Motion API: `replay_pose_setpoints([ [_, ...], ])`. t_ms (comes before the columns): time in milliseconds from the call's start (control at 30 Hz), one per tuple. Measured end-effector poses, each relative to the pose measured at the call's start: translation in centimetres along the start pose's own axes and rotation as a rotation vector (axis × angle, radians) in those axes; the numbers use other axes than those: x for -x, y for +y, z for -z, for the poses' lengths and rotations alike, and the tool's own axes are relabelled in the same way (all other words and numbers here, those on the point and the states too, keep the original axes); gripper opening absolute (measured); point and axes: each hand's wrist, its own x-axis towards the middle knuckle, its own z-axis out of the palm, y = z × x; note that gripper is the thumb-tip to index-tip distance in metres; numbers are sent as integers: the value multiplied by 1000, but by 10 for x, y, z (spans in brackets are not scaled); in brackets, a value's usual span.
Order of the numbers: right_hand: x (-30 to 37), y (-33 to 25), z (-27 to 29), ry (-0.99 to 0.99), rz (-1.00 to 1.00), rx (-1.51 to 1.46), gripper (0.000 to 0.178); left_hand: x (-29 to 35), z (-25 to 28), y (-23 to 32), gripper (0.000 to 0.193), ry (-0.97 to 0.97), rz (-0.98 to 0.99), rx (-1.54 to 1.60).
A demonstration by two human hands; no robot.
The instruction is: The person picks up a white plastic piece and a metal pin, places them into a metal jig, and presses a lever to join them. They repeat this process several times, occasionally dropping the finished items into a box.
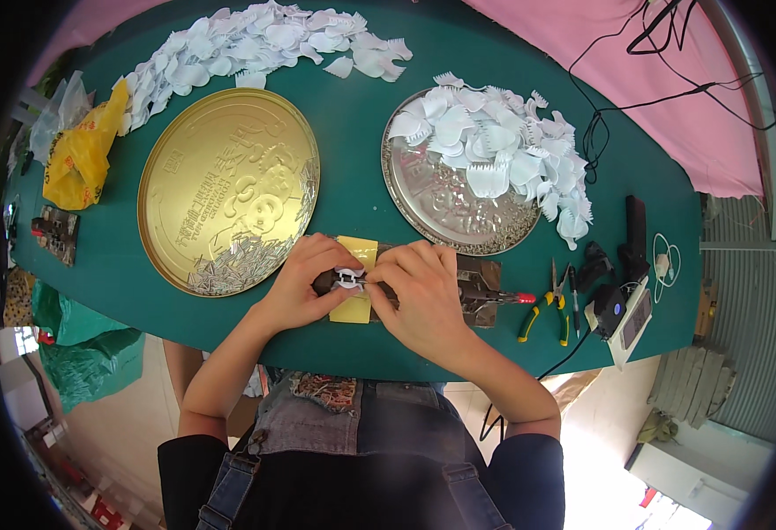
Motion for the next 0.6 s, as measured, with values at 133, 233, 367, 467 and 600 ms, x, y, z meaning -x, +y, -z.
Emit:
replay_pose_setpoints([
  [133, -11, 1, 1, 12, 8, -76, 14, 1, 0, 1, 35, 20, -27, -20],
  [233, -24, 7, -6, -72, 26, -147, 13, 2, -3, 1, 46, 56, 8, -11],
  [367, -33, 11, -3, -233, 79, -137, 11, 2, -2, 1, 59, 59, 18, 3],
  [467, -36, 9, -1, -34, -29, -321, 7, 3, -2, 1, 66, 48, 37, 10],
  [600, -60, 25, 22, -156, -81, -287, 9, 5, -3, 4, 76, 87, 66, 76],
])
